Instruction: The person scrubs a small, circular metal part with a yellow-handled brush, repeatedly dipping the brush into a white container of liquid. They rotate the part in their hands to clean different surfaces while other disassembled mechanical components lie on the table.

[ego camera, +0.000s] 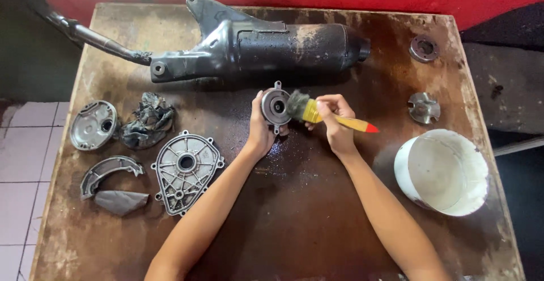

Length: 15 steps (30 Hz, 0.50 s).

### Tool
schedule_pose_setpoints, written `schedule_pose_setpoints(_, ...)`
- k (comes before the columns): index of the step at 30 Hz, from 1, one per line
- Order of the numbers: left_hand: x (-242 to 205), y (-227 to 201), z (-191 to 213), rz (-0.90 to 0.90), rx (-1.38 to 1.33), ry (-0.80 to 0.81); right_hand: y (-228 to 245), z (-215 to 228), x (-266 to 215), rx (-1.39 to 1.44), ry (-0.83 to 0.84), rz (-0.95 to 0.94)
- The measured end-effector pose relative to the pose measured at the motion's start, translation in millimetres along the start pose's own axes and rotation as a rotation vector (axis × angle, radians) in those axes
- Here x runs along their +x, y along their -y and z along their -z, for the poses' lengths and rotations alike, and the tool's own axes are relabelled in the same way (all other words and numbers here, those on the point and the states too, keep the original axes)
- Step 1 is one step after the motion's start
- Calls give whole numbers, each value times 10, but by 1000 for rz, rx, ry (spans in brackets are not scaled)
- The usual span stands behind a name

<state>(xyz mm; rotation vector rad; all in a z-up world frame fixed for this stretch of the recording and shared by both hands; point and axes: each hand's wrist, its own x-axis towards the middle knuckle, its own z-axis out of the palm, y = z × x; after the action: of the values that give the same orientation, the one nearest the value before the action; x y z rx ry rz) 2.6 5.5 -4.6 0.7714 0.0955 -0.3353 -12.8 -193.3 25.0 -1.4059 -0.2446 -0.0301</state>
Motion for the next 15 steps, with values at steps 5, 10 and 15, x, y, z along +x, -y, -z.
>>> schedule_pose_setpoints(5,-99,-143,-249,13,-39,-116,-129,74,-61,-100,62,79)
schedule_pose_setpoints(10,-67,-7,-49,6,-68,32,7,-10,-51,-80,-116,79)
schedule_pose_setpoints(15,-67,-27,-76,-12,-26,-19,-202,141,-27,-131,-21,149)
